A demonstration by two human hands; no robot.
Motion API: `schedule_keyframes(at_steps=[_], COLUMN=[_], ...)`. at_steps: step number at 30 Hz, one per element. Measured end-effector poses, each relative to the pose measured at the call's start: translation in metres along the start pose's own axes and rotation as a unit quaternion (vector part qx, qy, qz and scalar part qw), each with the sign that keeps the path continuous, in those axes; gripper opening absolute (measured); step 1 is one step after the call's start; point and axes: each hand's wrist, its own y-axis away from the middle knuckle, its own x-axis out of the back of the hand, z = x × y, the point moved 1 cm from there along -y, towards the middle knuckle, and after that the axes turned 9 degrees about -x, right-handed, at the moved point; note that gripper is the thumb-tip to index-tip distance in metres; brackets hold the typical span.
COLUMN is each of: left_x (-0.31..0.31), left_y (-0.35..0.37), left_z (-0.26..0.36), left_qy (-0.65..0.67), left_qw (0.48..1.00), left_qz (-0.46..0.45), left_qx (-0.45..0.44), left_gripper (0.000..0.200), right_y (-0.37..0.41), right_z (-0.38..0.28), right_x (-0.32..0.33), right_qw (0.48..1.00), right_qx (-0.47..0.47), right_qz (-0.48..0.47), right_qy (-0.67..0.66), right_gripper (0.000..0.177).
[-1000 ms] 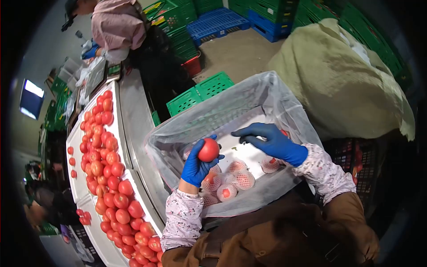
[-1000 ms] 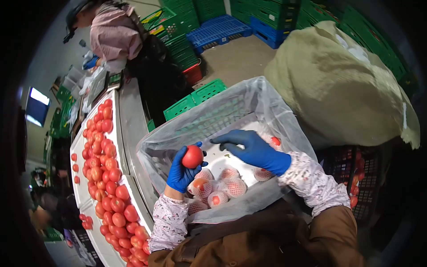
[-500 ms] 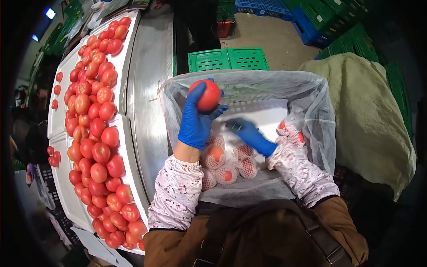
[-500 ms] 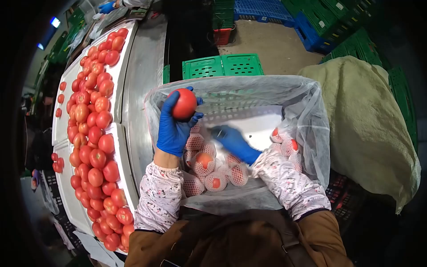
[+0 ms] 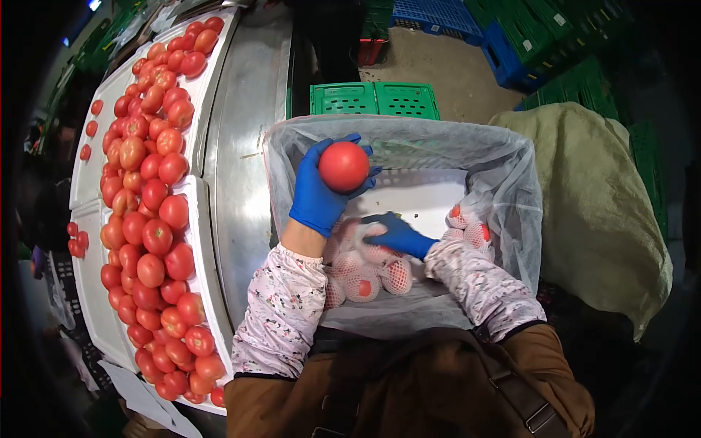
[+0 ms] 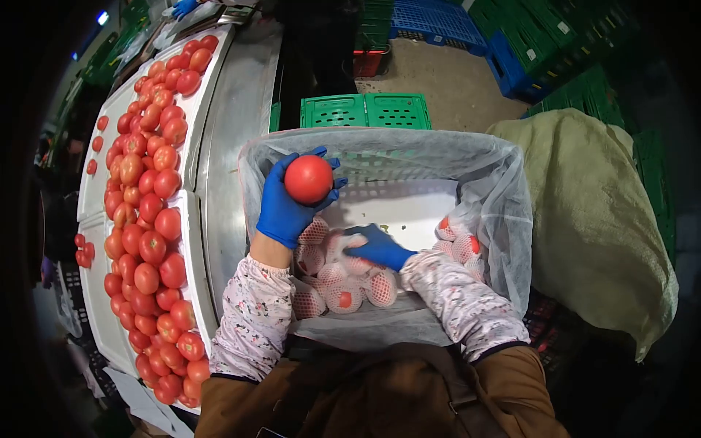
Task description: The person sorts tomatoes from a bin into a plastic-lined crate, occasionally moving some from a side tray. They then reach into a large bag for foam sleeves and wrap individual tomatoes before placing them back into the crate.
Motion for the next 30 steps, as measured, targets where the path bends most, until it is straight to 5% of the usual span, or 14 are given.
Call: schedule_keyframes(at_steps=[2,4,6,8,13,15,19,22,24,25,26,27,28,30], left_x=[-0.002,-0.005,-0.004,-0.002,0.0,-0.001,0.001,0.005,0.001,-0.002,-0.004,-0.008,-0.009,-0.009], left_y=[-0.001,-0.001,-0.003,-0.004,-0.005,-0.004,-0.005,-0.007,-0.004,-0.003,-0.002,-0.002,-0.002,0.0], left_z=[0.0,-0.003,-0.004,-0.005,-0.005,-0.005,-0.006,-0.006,-0.003,-0.003,-0.004,-0.006,-0.007,-0.008], left_qy=[-0.008,-0.027,-0.036,-0.045,-0.037,-0.04,-0.041,-0.029,-0.027,-0.028,-0.025,-0.046,-0.069,-0.078], left_qw=[1.0,0.999,0.999,0.999,0.999,0.999,0.999,0.998,0.999,0.999,0.999,0.998,0.996,0.996], left_qz=[0.006,0.017,0.007,-0.001,-0.001,0.006,0.007,0.011,0.013,0.012,0.015,0.034,0.052,0.044], left_qx=[-0.007,0.014,0.02,0.027,0.029,0.03,0.031,0.046,0.042,0.042,0.04,0.007,-0.025,-0.014], left_gripper=[0.047,0.046,0.046,0.047,0.047,0.047,0.047,0.047,0.046,0.045,0.045,0.044,0.042,0.04], right_y=[0.012,0.018,0.024,0.037,0.037,0.031,0.022,0.006,0.013,0.019,0.013,0.018,0.025,0.024], right_z=[0.021,0.028,0.032,0.01,-0.012,-0.019,-0.026,0.01,0.013,0.009,0.024,0.01,-0.006,-0.014], right_x=[0.02,0.039,0.036,0.029,-0.005,-0.016,-0.017,0.001,0.036,0.059,0.083,0.095,0.102,0.085], right_qw=[0.991,0.983,0.998,0.99,0.998,0.974,0.968,0.987,0.925,0.884,0.921,0.984,0.944,0.943], right_qx=[-0.074,-0.106,-0.053,0.018,0.033,0.147,0.129,-0.002,-0.03,-0.022,0.021,-0.002,-0.024,0.021], right_qz=[0.113,0.057,0.029,-0.076,-0.044,0.092,0.063,0.139,0.205,0.159,0.127,0.169,0.195,0.212], right_qy=[-0.002,-0.135,-0.015,-0.12,0.043,0.144,0.204,-0.084,-0.318,-0.439,-0.368,-0.055,0.264,0.256], right_gripper=[0.053,0.058,0.062,0.07,0.053,0.036,0.023,0.022,0.025,0.026,0.028,0.028,0.028,0.029])
